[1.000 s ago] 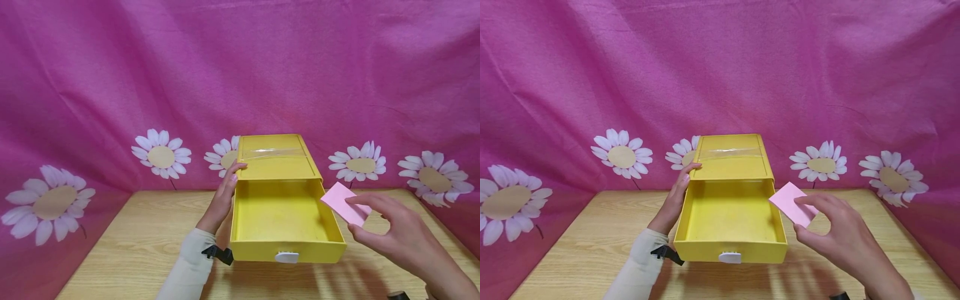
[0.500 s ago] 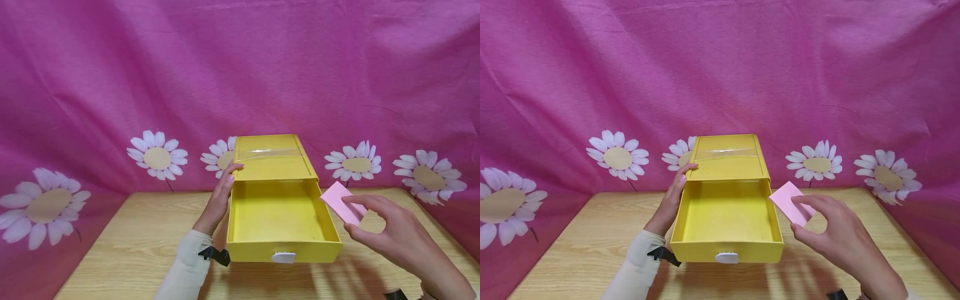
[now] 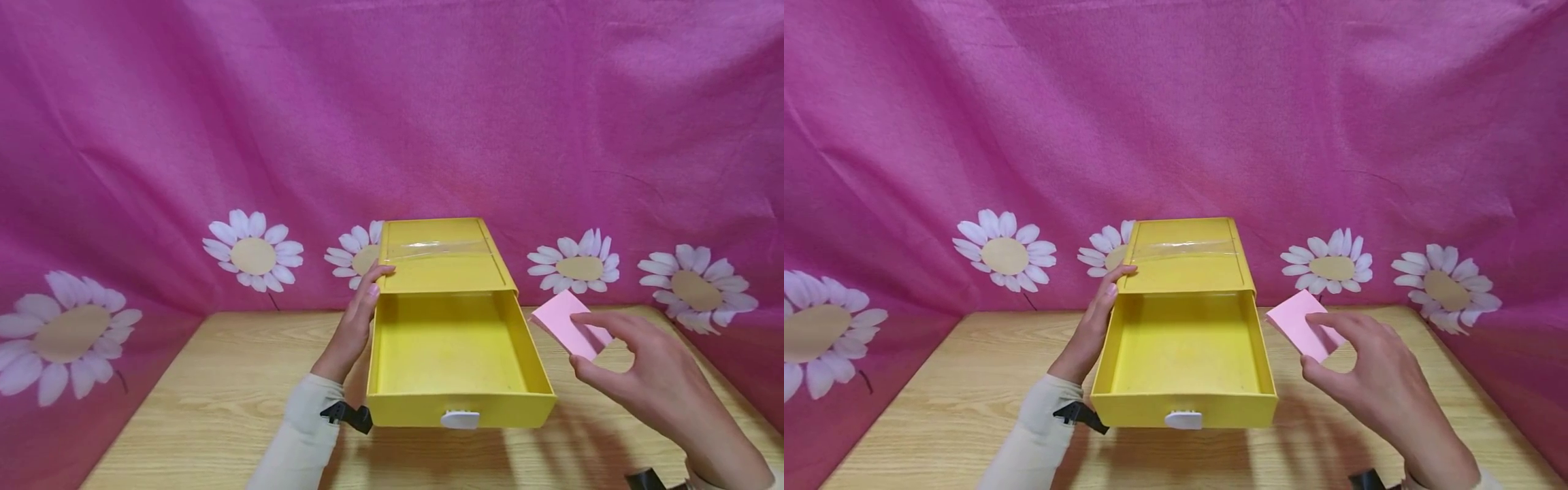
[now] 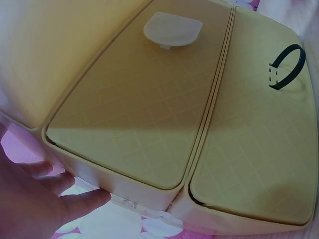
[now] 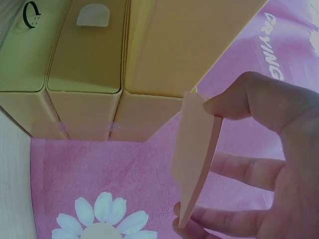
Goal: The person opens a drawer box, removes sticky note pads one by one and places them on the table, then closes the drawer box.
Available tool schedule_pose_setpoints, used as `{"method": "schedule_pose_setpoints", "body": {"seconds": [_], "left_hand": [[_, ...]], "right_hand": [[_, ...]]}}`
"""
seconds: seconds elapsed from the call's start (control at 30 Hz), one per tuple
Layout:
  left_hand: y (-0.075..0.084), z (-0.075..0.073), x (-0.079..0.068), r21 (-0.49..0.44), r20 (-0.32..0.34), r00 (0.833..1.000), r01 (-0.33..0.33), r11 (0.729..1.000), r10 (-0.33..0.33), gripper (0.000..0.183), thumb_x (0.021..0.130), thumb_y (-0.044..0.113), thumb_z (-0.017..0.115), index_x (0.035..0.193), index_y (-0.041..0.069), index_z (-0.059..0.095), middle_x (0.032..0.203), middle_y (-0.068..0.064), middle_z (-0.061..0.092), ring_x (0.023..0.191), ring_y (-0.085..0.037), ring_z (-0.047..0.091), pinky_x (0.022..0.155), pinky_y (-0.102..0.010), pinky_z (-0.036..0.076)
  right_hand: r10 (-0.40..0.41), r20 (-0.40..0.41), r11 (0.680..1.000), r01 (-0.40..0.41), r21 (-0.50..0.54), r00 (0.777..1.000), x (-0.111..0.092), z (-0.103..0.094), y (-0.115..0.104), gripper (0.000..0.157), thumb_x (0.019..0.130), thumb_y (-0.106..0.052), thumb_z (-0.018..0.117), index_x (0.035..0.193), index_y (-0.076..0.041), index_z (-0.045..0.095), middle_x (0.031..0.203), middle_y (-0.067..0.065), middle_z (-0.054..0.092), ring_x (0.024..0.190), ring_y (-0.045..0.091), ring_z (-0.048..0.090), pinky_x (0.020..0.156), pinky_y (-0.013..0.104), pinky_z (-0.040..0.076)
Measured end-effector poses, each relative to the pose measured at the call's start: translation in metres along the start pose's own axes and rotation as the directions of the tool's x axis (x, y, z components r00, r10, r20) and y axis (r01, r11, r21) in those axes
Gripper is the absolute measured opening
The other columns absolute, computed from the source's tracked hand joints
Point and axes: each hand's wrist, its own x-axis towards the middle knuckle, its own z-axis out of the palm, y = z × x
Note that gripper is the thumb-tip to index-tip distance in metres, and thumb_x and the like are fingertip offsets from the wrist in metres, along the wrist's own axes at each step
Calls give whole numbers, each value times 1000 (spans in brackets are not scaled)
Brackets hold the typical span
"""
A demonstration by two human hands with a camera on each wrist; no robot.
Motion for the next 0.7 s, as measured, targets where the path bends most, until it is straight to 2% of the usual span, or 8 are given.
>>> {"method": "schedule_pose_setpoints", "body": {"seconds": [0.13,0.33,0.5,0.7], "left_hand": [[-1,-1,0,0,2,1000,4,1000,-4,43,103,41,28,141,26,40,161,2,7,144,-18,10,109,-62,21],[-3,-1,0,-5,4,1000,-1,1000,1,43,103,41,28,141,26,40,161,2,7,144,-19,11,108,-62,22],[-2,0,0,-14,2,1000,-2,1000,2,42,103,39,27,141,26,40,160,4,8,144,-20,12,108,-61,23],[-1,0,0,-26,2,1000,14,1000,-14,42,103,42,29,141,29,40,161,4,6,142,-24,17,106,-60,29]], "right_hand": [[45,25,999,-45,-13,999,1,0,3,49,66,-22,85,113,-17,70,111,12,67,98,29,54,78,34,32],[73,45,997,-71,-36,996,2,2,11,47,69,-24,82,113,-13,69,112,17,65,101,37,54,78,45,34],[89,48,995,-86,-54,995,2,4,19,47,70,-25,81,113,-10,69,112,20,64,101,39,53,79,49,35],[119,70,989,-113,-93,990,4,7,29,49,71,-28,81,113,-7,69,110,24,64,99,40,53,77,49,36]]}}
